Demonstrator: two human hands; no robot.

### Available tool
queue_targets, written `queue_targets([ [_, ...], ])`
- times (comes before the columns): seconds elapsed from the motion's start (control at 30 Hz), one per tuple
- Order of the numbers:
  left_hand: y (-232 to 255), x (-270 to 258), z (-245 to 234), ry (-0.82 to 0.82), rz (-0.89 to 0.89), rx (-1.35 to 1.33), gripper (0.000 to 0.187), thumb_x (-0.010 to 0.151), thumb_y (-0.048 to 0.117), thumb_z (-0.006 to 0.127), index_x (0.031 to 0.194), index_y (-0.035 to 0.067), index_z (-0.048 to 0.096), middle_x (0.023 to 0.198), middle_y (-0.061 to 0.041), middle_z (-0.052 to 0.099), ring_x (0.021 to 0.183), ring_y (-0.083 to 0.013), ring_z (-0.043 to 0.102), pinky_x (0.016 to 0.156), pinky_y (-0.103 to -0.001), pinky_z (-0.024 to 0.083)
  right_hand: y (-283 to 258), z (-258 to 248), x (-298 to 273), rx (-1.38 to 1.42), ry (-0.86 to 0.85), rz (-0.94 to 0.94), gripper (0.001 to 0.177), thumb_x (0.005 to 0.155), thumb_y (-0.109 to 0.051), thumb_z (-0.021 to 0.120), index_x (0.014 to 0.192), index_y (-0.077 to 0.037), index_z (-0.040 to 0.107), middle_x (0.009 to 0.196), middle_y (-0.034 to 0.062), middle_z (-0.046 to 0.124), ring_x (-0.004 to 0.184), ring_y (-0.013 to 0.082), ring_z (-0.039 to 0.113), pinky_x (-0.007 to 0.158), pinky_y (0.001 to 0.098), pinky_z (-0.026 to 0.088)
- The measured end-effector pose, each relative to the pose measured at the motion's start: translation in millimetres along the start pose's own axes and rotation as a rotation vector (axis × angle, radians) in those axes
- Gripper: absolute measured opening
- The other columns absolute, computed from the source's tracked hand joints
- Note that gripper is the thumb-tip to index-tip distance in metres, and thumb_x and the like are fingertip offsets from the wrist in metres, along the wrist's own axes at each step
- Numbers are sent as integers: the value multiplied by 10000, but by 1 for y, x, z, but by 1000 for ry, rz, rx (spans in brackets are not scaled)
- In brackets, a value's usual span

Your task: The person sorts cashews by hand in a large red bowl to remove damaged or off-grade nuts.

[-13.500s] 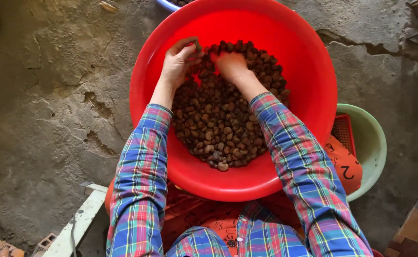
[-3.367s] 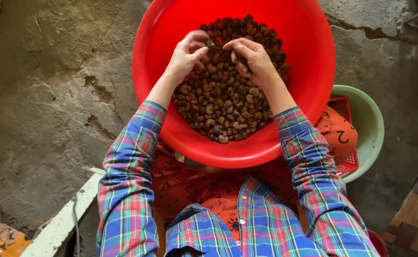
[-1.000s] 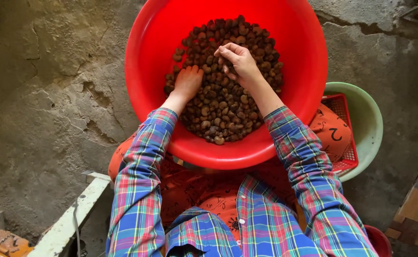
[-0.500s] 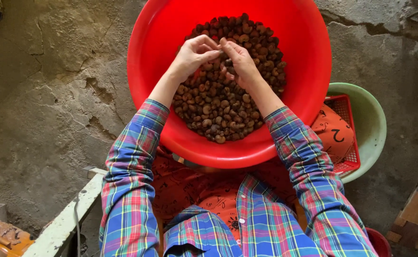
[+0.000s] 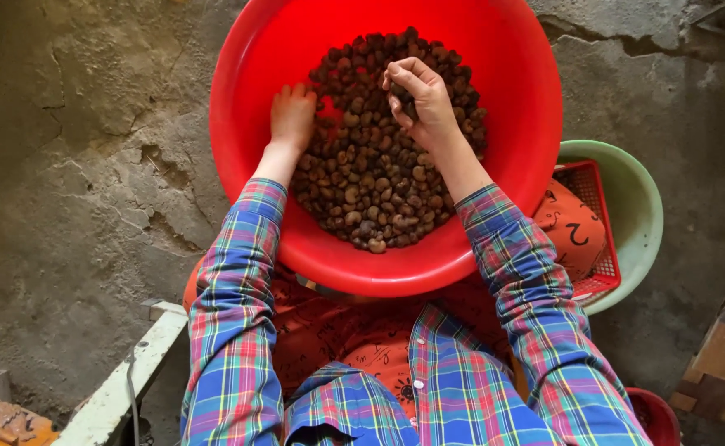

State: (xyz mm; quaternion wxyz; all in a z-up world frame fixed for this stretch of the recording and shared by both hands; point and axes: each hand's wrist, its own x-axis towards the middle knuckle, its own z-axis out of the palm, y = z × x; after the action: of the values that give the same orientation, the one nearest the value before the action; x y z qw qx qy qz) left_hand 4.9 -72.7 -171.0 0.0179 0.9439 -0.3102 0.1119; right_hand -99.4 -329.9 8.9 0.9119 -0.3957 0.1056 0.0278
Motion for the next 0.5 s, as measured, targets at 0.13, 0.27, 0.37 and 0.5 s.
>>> queue_targets([
  [0.13, 15, -1, 1, -4, 127, -101, 142, 788, 89, 661, 918, 120, 709, 1058, -110, 626, 913, -370, 585, 764, -472, 529, 0, 2, 0, -91, 14, 7, 92, 976, -165, 727, 1019, -91, 693, 927, 50, 706, 555, 73, 598, 357, 193, 315],
  [0.27, 32, -12, 35, -74, 130, 25, 177, 893, 163, 592, 1013, 70, 683, 1130, -182, 636, 909, -381, 584, 714, -487, 519, 2, 0, 3, -47, 32, 14, 97, 982, -163, 702, 997, -67, 699, 847, 48, 689, 537, 72, 599, 351, 186, 314],
  [0.37, 21, 4, 4, -281, -168, -597, 270, 948, 308, 596, 1017, 73, 709, 974, -223, 735, 819, -503, 650, 677, -571, 513, -13, 15, -3, -24, 146, 72, 212, 947, -256, 689, 873, -60, 717, 787, 69, 670, 506, 98, 586, 337, 220, 312],
  [0.5, 22, 35, -103, -375, -579, -1570, 308, 960, 78, 639, 1250, -2, 702, 951, -74, 765, 736, -127, 737, 647, -191, 580, -13, 20, -4, -139, 149, 138, 633, 895, -624, 522, 1004, -30, 711, 852, 83, 690, 548, 96, 616, 340, 197, 340],
])
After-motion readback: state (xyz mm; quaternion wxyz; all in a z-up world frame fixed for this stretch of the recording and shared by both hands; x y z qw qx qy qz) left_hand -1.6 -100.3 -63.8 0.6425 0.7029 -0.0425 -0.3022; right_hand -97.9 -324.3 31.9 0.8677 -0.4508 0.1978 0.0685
